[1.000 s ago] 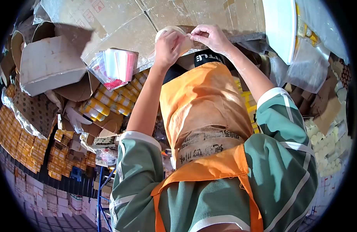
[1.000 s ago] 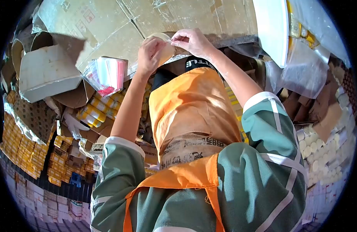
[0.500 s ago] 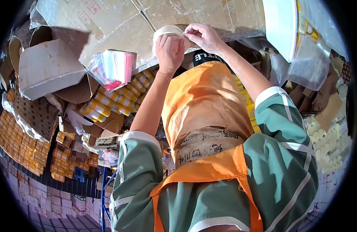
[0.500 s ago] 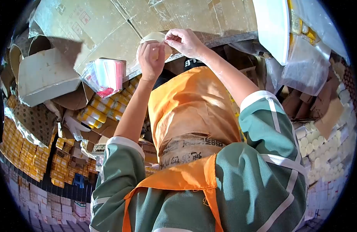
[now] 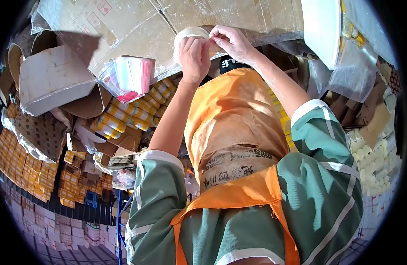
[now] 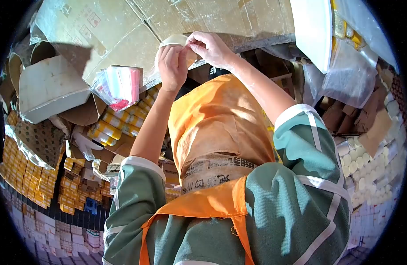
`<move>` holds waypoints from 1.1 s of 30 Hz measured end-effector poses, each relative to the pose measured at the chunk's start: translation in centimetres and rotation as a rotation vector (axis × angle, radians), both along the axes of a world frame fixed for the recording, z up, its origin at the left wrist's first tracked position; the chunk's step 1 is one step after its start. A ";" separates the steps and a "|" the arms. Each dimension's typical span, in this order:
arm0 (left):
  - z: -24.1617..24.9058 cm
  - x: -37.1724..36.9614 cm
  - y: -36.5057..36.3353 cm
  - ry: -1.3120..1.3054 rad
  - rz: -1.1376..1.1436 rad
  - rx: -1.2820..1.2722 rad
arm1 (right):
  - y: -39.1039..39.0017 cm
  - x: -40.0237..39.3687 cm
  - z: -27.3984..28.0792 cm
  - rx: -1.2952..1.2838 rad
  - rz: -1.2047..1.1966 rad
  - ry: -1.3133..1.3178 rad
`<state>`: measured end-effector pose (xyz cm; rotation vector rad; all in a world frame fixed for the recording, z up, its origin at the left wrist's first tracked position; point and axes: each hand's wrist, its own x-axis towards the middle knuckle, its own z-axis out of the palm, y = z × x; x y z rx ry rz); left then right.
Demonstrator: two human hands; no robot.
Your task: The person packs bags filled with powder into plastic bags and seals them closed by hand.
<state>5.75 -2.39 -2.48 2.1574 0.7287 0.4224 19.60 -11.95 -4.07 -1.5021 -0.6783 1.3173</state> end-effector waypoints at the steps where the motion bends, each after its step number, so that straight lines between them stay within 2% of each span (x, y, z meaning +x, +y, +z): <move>1: 0.0 -0.1 0.1 0.004 -0.018 0.007 | 0.1 0.1 -0.2 -0.004 0.023 0.052; 5: 0.7 -0.7 0.3 0.044 0.020 -0.002 | 0.7 -0.8 0.0 -0.044 0.010 0.151; 8: 1.6 -1.3 1.1 0.103 -0.059 0.210 | 0.9 -1.3 1.2 -0.036 -0.038 0.117; 15: 2.4 -6.2 3.4 0.325 -0.142 0.429 | 1.1 -1.3 2.2 -0.030 -0.093 0.069; 18: 2.4 -9.2 4.0 0.397 -0.111 0.432 | 1.3 -1.2 2.3 0.017 -0.067 -0.017; 23: 2.2 -13.6 6.2 0.432 -0.160 0.417 | 1.2 -1.5 1.4 0.003 -0.112 0.024; 25: 0.9 -17.6 8.0 0.563 -0.074 0.423 | 1.0 -1.0 1.0 -0.033 -0.263 0.017; 27: 1.6 -20.6 8.9 0.612 0.012 0.360 | -0.2 0.5 -0.2 -0.116 -0.416 0.204; 28: 1.1 -20.3 8.3 0.508 -0.029 0.187 | -0.4 1.0 -0.7 -0.088 -0.331 0.150; 29: 0.2 -19.7 7.2 0.562 -0.089 0.015 | -0.6 1.5 -1.3 -0.060 -0.245 0.100; 30: 0.3 -16.9 6.0 0.526 -0.051 -0.094 | -0.5 2.1 -1.0 -0.084 -0.009 -0.181; 31: 0.6 -13.6 5.3 0.489 -0.072 -0.153 | -0.2 1.9 -0.9 -0.119 0.058 -0.181; 33: -2.6 -9.3 4.3 0.268 -0.195 -0.177 | 0.5 1.1 -2.2 0.039 0.222 -0.407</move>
